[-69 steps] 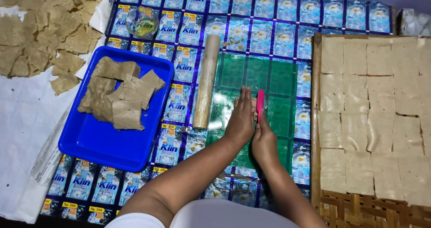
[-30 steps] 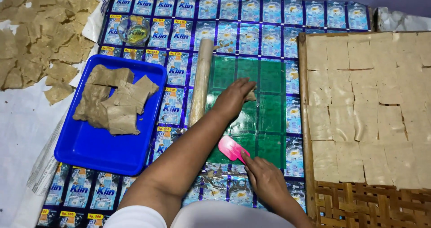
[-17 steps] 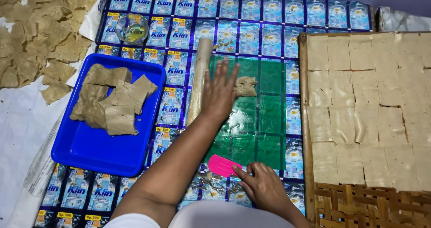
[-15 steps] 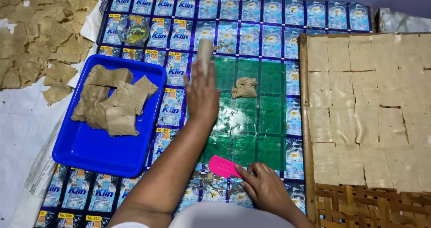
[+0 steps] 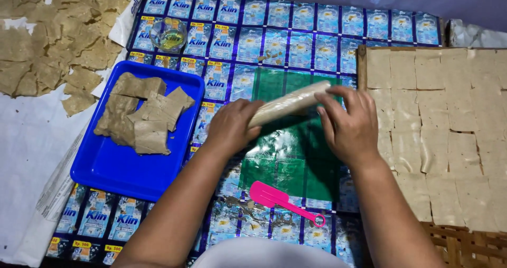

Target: Rolling out dough into thin sheets and cutting it into square pieces for snacks.

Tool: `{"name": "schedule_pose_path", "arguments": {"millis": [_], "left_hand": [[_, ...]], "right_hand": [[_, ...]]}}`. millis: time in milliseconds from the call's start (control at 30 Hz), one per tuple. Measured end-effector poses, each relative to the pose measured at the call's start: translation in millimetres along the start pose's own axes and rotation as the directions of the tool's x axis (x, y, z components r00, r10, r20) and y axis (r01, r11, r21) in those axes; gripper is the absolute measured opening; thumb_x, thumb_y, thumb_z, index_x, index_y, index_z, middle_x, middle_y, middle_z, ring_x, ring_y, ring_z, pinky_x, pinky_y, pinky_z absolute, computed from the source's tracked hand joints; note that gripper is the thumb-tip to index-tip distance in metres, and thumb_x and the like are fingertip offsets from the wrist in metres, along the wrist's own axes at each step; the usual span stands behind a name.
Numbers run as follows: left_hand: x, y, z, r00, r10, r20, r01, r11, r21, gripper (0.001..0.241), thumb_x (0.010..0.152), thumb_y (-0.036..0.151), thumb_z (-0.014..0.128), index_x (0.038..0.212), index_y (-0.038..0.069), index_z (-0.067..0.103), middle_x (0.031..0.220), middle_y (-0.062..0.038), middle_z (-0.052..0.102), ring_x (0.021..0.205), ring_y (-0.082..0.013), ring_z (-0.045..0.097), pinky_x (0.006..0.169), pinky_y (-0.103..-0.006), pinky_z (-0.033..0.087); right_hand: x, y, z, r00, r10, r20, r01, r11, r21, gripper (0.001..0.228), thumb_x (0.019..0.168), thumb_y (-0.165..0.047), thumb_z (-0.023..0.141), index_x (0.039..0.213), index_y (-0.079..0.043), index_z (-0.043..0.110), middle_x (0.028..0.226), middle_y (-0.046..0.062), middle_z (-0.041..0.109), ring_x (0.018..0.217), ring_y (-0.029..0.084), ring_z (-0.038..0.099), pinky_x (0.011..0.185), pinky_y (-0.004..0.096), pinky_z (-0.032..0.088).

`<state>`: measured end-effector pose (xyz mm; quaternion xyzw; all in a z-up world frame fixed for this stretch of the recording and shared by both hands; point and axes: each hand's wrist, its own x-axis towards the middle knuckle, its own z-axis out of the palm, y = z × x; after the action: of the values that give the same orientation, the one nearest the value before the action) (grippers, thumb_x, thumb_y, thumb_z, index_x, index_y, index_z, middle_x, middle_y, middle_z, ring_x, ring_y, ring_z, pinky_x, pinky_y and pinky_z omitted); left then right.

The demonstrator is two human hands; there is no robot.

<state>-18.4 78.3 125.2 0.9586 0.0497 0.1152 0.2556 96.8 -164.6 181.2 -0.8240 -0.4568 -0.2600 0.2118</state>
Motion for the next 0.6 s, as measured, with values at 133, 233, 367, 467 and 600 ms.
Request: {"name": "schedule_pose_path", "arguments": {"millis": [133, 233, 367, 467, 600], "left_hand": [[53, -8, 30, 0.993, 0.066, 0.101, -0.064, 0.998, -0.024, 0.064, 0.075, 0.026, 0.085, 0.135, 0.023, 0.063, 0.115, -0.01, 0.068, 0.111, -0.0347, 0.064, 0.091, -0.0491, 0.051], [85, -16, 44, 0.982, 0.12, 0.146, -0.123, 0.992, 0.012, 0.065, 0.07, 0.027, 0.085, 0.132, 0.024, 0.064, 0.117, -0.01, 0.068, 0.11, -0.0349, 0.064, 0.089, -0.0491, 0.052], [106, -17, 54, 0.948, 0.095, 0.304, -0.096, 0.995, -0.009, 0.053, 0.075, 0.043, 0.082, 0.123, 0.026, 0.07, 0.11, -0.009, 0.069, 0.106, -0.0334, 0.066, 0.087, -0.0482, 0.052], [111, -20, 77, 0.95, 0.015, 0.311, -0.02, 1.0, 0.013, 0.042, 0.09, 0.052, 0.069, 0.114, 0.018, 0.07, 0.107, -0.01, 0.07, 0.104, -0.0337, 0.066, 0.085, -0.0504, 0.051], [89, -15, 95, 0.99, -0.041, 0.133, 0.022, 0.99, 0.139, 0.044, 0.108, 0.052, 0.053, 0.109, 0.01, 0.066, 0.106, -0.009, 0.071, 0.104, -0.0311, 0.067, 0.093, -0.0482, 0.051]], "right_hand": [[20, 49, 75, 0.99, -0.114, 0.086, 0.121, 0.989, -0.082, 0.019, 0.094, -0.032, 0.067, 0.101, -0.016, 0.075, 0.11, 0.006, 0.072, 0.103, 0.025, 0.07, 0.096, 0.055, 0.051], [8, 85, 129, 0.902, 0.064, 0.427, -0.02, 0.994, -0.107, 0.038, 0.108, -0.041, 0.056, 0.093, -0.012, 0.075, 0.093, 0.01, 0.073, 0.089, 0.032, 0.07, 0.08, 0.048, 0.054], [-6, 104, 153, 0.855, 0.218, 0.471, -0.186, 0.976, -0.112, 0.043, 0.108, -0.036, 0.046, 0.091, -0.01, 0.075, 0.089, 0.014, 0.072, 0.081, 0.038, 0.069, 0.071, 0.052, 0.053], [-17, 105, 155, 0.816, 0.281, 0.504, -0.227, 0.959, -0.168, 0.043, 0.108, -0.034, 0.046, 0.088, -0.009, 0.074, 0.091, 0.013, 0.072, 0.086, 0.036, 0.069, 0.073, 0.052, 0.054], [-37, 80, 140, 0.882, 0.293, 0.369, -0.251, 0.955, -0.16, 0.031, 0.107, -0.03, 0.051, 0.099, -0.009, 0.072, 0.104, 0.013, 0.068, 0.103, 0.033, 0.067, 0.082, 0.048, 0.054]]}}
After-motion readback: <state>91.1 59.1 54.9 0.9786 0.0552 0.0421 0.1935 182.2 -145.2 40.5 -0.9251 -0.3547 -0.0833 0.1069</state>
